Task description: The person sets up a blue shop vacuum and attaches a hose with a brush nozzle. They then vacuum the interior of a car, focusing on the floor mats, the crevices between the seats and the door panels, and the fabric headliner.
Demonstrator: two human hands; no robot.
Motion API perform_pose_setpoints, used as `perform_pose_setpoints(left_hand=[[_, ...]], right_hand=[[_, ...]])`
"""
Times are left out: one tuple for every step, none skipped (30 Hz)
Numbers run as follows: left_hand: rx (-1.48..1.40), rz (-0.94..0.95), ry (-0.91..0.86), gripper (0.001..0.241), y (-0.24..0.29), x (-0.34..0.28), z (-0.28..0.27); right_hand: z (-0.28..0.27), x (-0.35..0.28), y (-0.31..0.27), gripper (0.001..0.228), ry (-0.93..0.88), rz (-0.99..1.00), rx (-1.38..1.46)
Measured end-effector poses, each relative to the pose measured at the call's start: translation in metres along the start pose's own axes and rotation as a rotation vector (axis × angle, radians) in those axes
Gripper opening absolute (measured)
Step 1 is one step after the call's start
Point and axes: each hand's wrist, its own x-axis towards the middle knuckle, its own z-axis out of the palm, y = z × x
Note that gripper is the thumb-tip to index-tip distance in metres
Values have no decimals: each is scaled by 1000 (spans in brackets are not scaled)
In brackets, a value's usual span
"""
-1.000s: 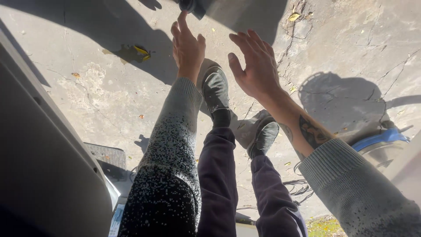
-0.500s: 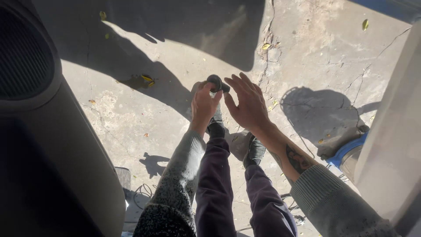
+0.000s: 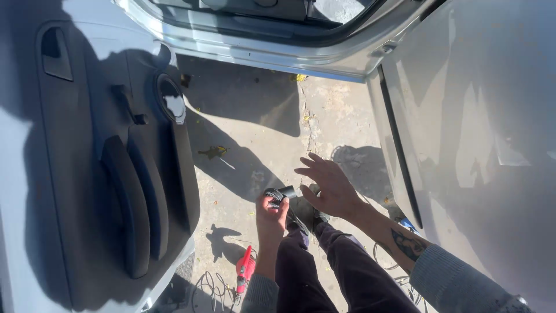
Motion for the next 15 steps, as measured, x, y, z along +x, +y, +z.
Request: perform_pose_setpoints(left_hand=[[93,3,30,31,14,-30,-3],[90,33,40,31,32,-49,-2],[-5,-126,31,34,48,-71,-5],[-102,-283,17,37,62,-92,-7],[-100,-260,20,37,73,-114,-6],[-77,-187,-9,35,81,-136,-5],[-57,-112,-42,32,86,-157,-3],[-60,-87,-42,32,86,-173,-3],[-89,-42,-87,33,85,-193,-5],[-118,2,-132,33,82,-211,-8],[-112,8,-155,33,91,-231,-15],[4,67,-196,30,100,-250,-22],[115,115,-218,28,110,-274,-27],[115,111,-225,28,121,-304,-38],[107,160,-209,28,132,-325,-48]], right_hand=[[-15,-29,-14,40,-10,-8,-6],[-30,-48,-27,40,11,-31,-13],[-41,-68,-42,40,-18,11,3],[-51,-89,-55,39,-46,53,19],[-58,-109,-66,39,-28,38,17],[-64,-131,-76,42,-61,57,-39],[-68,-153,-84,44,-90,79,-100],[-73,-171,-95,44,-69,67,-107],[-75,-194,-108,44,-54,102,-87],[-77,-216,-119,44,-38,137,-66],[-75,-241,-128,44,-20,154,-65],[-73,-265,-138,44,-8,163,-89],[-73,-290,-147,44,-15,163,-114],[-72,-318,-163,44,-17,171,-113],[-72,-338,-176,43,30,208,-86]])
